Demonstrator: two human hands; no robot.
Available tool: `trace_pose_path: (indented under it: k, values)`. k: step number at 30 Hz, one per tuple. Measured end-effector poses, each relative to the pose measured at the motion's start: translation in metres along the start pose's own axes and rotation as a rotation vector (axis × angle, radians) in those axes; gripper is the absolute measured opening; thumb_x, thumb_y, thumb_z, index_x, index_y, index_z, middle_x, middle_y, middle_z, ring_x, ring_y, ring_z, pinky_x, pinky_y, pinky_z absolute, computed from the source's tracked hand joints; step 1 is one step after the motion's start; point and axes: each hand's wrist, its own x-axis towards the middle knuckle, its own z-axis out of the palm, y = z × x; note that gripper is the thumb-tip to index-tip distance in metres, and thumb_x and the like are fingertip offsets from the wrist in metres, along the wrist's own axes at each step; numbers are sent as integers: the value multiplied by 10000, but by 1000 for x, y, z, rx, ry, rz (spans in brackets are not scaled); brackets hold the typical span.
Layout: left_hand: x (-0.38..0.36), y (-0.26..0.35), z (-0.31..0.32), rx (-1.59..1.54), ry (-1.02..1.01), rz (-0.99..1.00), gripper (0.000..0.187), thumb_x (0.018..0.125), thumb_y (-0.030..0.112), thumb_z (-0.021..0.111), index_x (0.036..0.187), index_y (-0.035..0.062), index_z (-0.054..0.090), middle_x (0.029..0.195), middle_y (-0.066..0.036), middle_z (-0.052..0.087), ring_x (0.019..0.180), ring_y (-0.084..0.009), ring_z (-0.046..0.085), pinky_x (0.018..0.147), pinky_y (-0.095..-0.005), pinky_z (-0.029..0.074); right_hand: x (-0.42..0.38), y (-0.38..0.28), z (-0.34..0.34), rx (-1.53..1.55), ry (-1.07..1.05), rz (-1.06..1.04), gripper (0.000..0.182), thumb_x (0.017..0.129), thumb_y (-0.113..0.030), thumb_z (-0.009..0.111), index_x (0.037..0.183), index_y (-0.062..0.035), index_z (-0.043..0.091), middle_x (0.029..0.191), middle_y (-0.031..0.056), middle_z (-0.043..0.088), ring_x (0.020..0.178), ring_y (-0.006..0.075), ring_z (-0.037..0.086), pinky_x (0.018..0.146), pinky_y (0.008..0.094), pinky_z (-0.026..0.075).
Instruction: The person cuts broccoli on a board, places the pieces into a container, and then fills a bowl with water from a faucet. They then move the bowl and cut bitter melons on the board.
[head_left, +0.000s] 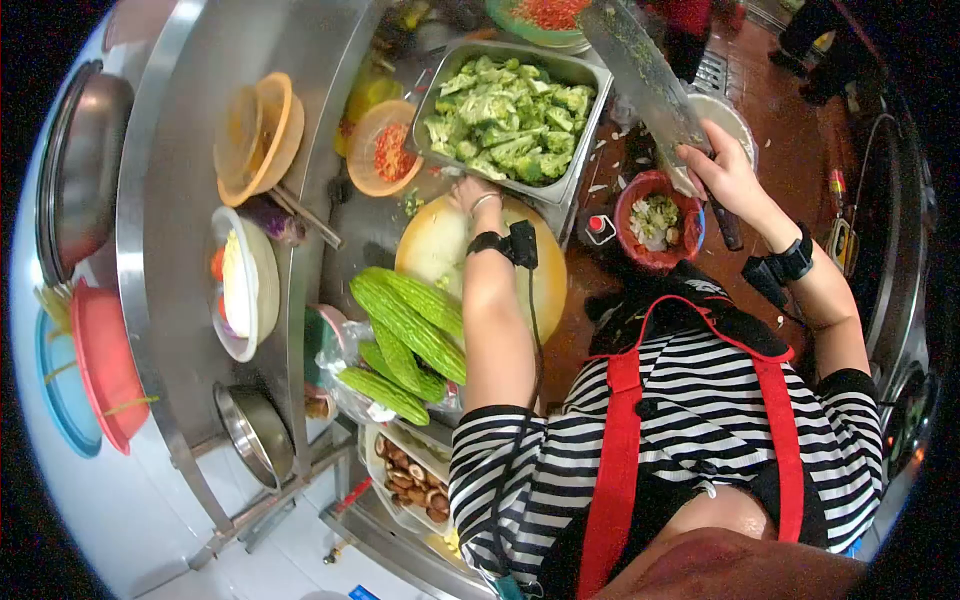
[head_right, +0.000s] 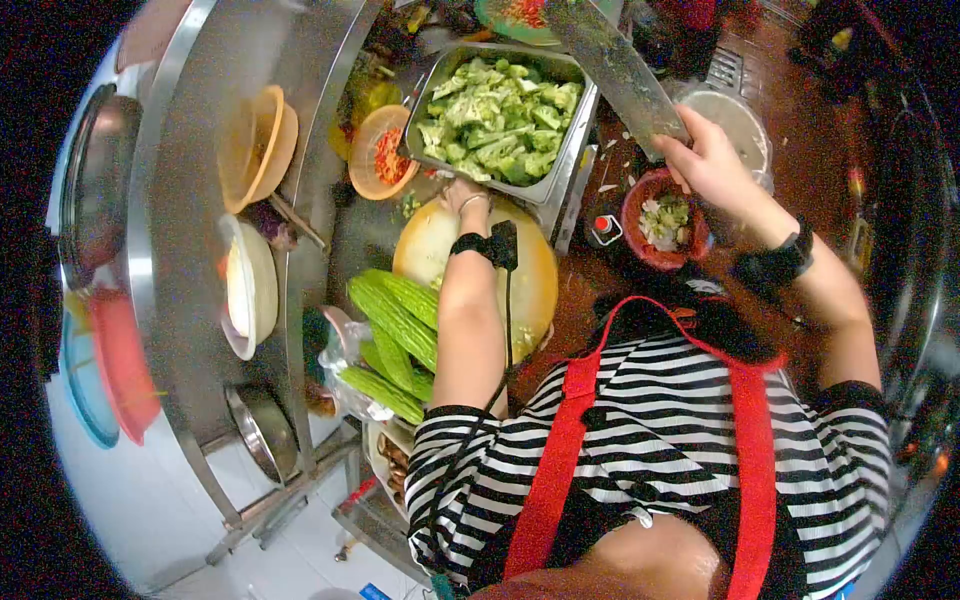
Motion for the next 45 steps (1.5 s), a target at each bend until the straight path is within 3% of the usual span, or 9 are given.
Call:
trace_pose_path:
  k: [3,8,11,14,20,27,32,39,45]
  values:
    - [10,-15,0,-118,151,-45,151,721,179,582,771,42,621,796,-137,623,719,-267,599,670,-349,470,-4,3,-11,17,17,-10,273,836,-101,493,1083,3,445,495,1,462,383,66,416,359,218,320]
    - [-17,-16,-69,-936,598,18,303,767,98,502,1044,-25,517,997,-198,570,912,-298,548,791,-341,429,-9,15,-18,76,39,25,271,838,-96,492,1079,12,429,490,1,455,378,71,409,353,225,315]
    - [-16,28,-64,-839,390,260,446,830,216,497,1214,16,391,1233,-213,409,1169,-347,353,982,-416,268,-5,21,-19,61,24,14,258,839,-91,490,1068,10,429,491,2,450,377,74,405,353,227,313]
    - [-15,85,-73,-699,116,122,560,817,333,480,1293,110,288,1353,-218,215,1252,-373,203,1004,-450,217,-5,18,-16,94,22,23,243,838,-90,490,1055,4,433,488,5,450,373,77,404,357,227,311]
    - [11,119,-86,-591,-13,348,671,787,397,511,1333,140,219,1370,-205,189,1256,-389,178,1000,-451,214,-6,18,-16,58,6,51,248,834,-85,489,1061,-1,435,492,3,449,375,76,404,365,227,315]
    - [-42,35,-85,-806,357,391,536,789,262,556,1246,55,368,1323,-214,275,1222,-350,265,980,-404,260,0,21,-3,-45,-175,20,269,824,-131,513,1049,1,450,513,43,486,402,115,454,391,262,359]
    - [-185,-60,-12,-688,406,109,427,773,215,571,1142,27,466,1295,-206,319,1184,-359,316,962,-419,292,11,39,67,-471,-527,-343,347,721,-207,569,1002,-33,465,679,225,552,679,403,534,596,447,434]
    - [-295,-100,-10,-296,241,-134,783,669,409,643,1258,4,323,1300,-256,263,1201,-411,256,981,-459,240,36,72,206,-1000,-564,-653,219,728,-159,459,927,-76,496,620,136,590,577,306,594,493,407,455]
    - [-262,-114,-14,-372,124,-292,907,639,483,647,1275,-31,254,1216,-280,347,1182,-443,254,1009,-472,175,43,87,254,-1180,-640,-748,341,753,-152,431,1080,-55,425,636,114,609,548,266,599,461,378,457]
